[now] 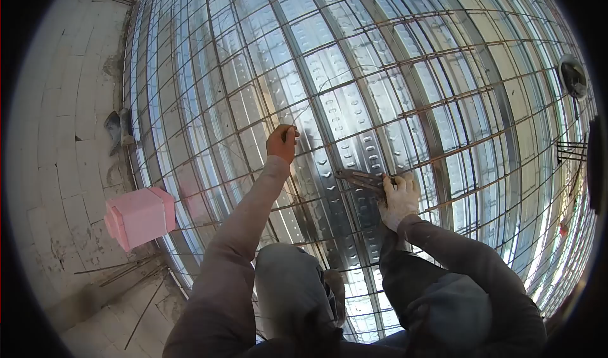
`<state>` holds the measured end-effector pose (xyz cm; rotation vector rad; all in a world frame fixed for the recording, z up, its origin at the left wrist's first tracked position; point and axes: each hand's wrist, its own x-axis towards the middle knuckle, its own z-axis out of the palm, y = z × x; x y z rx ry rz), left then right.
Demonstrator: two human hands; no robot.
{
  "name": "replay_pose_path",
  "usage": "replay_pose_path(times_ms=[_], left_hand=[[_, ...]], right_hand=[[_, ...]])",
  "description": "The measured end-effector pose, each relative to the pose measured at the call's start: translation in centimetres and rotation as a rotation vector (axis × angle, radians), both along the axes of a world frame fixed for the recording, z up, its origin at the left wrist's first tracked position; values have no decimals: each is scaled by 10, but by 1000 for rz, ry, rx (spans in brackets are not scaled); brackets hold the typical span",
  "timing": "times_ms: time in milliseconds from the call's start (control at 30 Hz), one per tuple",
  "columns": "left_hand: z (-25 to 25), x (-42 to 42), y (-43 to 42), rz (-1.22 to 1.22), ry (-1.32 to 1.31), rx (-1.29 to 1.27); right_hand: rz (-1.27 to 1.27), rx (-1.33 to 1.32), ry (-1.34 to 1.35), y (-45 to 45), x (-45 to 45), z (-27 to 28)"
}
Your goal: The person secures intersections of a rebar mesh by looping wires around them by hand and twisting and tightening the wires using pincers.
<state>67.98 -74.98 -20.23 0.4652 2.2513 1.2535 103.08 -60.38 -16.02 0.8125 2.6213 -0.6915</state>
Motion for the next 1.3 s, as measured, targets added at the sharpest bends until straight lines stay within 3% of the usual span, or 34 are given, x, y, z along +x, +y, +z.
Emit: replay_pose_path(times_ms=[33, 100, 233, 300, 500, 567, 667, 767, 900, 1000, 1067, 1100, 1200, 1267, 1300], left_hand=[[22, -1, -13, -52, -88, 12], [40, -5, -41, -169, -66, 26], [70, 7, -70, -128, 25, 60], [80, 6, -62, -71, 84, 86], [50, -16, -37, 203, 170, 198], [49, -38, -49, 353, 351, 273], [54, -38, -43, 309, 584, 194], [78, -32, -22, 230, 404, 246], [138, -48, 31, 321, 146, 808], [199, -86, 41, 329, 305, 795], [229, -99, 37, -26, 287, 482], [233, -94, 33, -75, 269, 368], [212, -58, 12, -173, 179, 132], [183, -29, -6, -174, 84, 119], [170, -15, -13, -162, 45, 113]], right_hand=[[-35, 35, -1, 4, 6, 6], [129, -1, -22, 15, 2, 15], [185, 39, -74, 21, -24, 49], [174, -37, 231, 21, -49, 39], [92, -222, 356, 27, -99, 40], [84, -224, 289, 36, -82, 38], [136, -157, 271, 52, -44, 21], [57, -167, 219, 56, -15, 12], [-7, -170, 245, 54, 5, 17], [-68, -252, 250, 53, 7, 32], [-9, -158, 312, 50, 2, 47], [0, -156, 340, 49, -3, 57], [173, -91, 480, 47, -28, 120], [218, -30, 938, 40, -45, 156], [210, -22, 943, 39, -53, 168]])
